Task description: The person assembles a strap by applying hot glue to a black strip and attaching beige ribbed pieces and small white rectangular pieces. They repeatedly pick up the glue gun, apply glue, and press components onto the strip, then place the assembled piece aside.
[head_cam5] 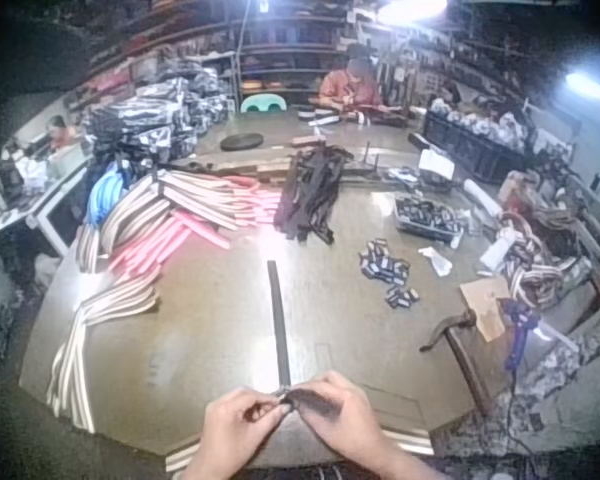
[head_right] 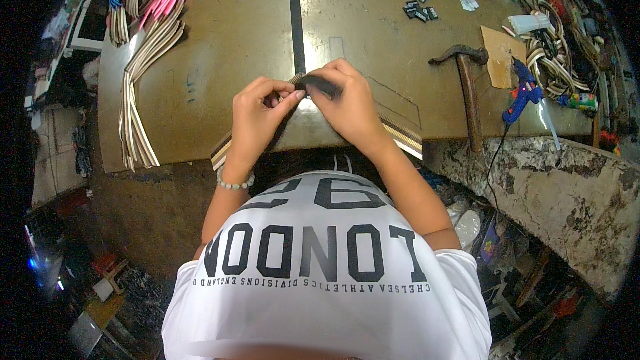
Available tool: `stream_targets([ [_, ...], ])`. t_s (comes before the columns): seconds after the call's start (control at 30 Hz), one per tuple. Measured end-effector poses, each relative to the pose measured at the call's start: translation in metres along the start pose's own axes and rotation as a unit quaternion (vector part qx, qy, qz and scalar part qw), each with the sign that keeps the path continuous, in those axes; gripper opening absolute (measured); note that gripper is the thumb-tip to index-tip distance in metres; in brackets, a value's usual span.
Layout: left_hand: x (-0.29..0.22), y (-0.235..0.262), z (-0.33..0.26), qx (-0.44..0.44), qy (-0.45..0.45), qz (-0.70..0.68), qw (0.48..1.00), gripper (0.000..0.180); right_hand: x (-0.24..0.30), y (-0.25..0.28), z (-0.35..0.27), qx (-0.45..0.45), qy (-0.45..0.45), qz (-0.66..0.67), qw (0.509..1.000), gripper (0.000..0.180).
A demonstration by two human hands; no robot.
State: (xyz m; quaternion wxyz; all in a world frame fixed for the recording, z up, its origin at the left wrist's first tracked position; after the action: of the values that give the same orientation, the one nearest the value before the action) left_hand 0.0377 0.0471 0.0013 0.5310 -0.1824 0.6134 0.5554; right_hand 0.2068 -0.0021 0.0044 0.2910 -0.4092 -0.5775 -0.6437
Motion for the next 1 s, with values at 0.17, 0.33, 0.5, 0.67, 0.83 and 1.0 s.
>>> stream_targets([
  [0.17,-0.003,0.001,0.006,0.006,0.044,0.000,0.999,0.028,0.008,0.013,0.022,0.091,0.047,0.037,0.994,0.025],
  [0.33,-0.002,0.004,0.010,0.029,0.037,0.033,0.998,0.031,0.002,0.013,0.061,0.147,-0.007,0.035,0.988,0.018],
  [0.5,-0.001,0.003,0.008,0.020,0.032,0.041,0.998,0.032,0.000,0.007,0.066,0.148,-0.032,0.044,0.987,0.018],
  [0.67,-0.001,0.001,0.004,0.004,0.032,0.035,0.999,0.032,0.010,0.017,0.039,0.016,0.053,-0.038,0.998,0.016],
  [0.83,-0.003,0.000,0.001,-0.008,0.027,0.032,0.999,0.030,0.003,0.012,0.013,0.063,0.011,-0.044,0.997,0.018],
  [1.0,-0.002,0.000,0.001,-0.012,0.017,0.037,0.999,0.029,-0.009,0.008,0.014,0.070,0.050,-0.071,0.994,0.023],
])
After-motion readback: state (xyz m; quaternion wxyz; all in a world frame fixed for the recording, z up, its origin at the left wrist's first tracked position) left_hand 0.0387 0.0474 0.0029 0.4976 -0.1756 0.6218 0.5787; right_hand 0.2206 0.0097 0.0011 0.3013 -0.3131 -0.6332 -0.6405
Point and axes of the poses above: each hand's wrist, its own z-axis towards the middle knuckle, its own y-axis out of the back of the hand, x = y × z, the point moved 1 cm from there along z, towards the middle knuckle, and after that the axes turned 4 degrees about -y, right-handed, at the moved point
